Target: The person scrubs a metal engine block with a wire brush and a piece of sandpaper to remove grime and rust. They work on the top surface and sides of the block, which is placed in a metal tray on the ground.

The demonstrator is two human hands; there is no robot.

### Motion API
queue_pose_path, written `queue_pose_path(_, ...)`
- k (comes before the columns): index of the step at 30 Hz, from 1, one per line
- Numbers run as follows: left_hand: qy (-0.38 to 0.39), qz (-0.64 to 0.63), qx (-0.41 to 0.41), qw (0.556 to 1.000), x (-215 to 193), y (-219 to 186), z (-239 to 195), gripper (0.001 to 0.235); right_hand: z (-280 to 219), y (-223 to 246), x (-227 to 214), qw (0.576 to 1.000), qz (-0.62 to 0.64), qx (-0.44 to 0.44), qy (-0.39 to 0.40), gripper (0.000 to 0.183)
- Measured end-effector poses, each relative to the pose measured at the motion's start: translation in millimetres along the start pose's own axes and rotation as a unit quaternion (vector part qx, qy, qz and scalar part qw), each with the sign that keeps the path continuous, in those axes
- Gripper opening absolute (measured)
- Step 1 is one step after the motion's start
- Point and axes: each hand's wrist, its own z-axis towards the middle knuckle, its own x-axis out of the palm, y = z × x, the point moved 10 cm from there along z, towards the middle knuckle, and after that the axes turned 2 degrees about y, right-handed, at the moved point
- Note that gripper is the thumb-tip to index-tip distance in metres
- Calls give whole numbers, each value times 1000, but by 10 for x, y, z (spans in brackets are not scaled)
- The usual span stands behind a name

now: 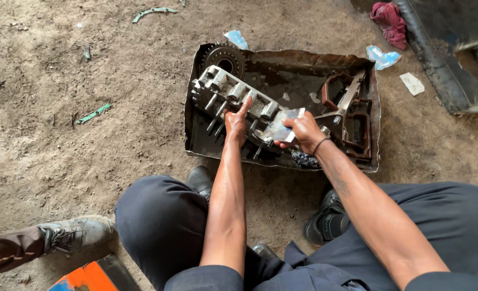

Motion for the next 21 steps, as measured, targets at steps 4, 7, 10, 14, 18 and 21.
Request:
queue_pose_path(4, 10, -6, -6, 1000, -12, -3, 0, 80, -21, 4, -74, 1000, 3, 13, 23, 21)
queue_pose_path(7, 15, -3, 4, 1000, 39, -21, 34, 76, 48, -19, -59, 1000, 19, -11, 20, 23)
queue_pose_path(10, 18, -27, -10, 999, 37, 40, 25, 76, 140, -83, -73, 998, 47, -20, 31, 27)
queue_pose_path(14, 14, -14, 25, 999, 40, -23, 73, 83, 156, -99, -176, 986, 158, -31, 37, 30)
queue_pose_path(18, -10, 73, -55, 996, -103, 272, 175, 90, 138, -180, -261, 996, 85, 11, 29, 30)
queue_pose_path(21, -24, 69, -58, 996, -113, 299, 182, 97, 133, -243, -230, 997, 70, 18, 14, 30)
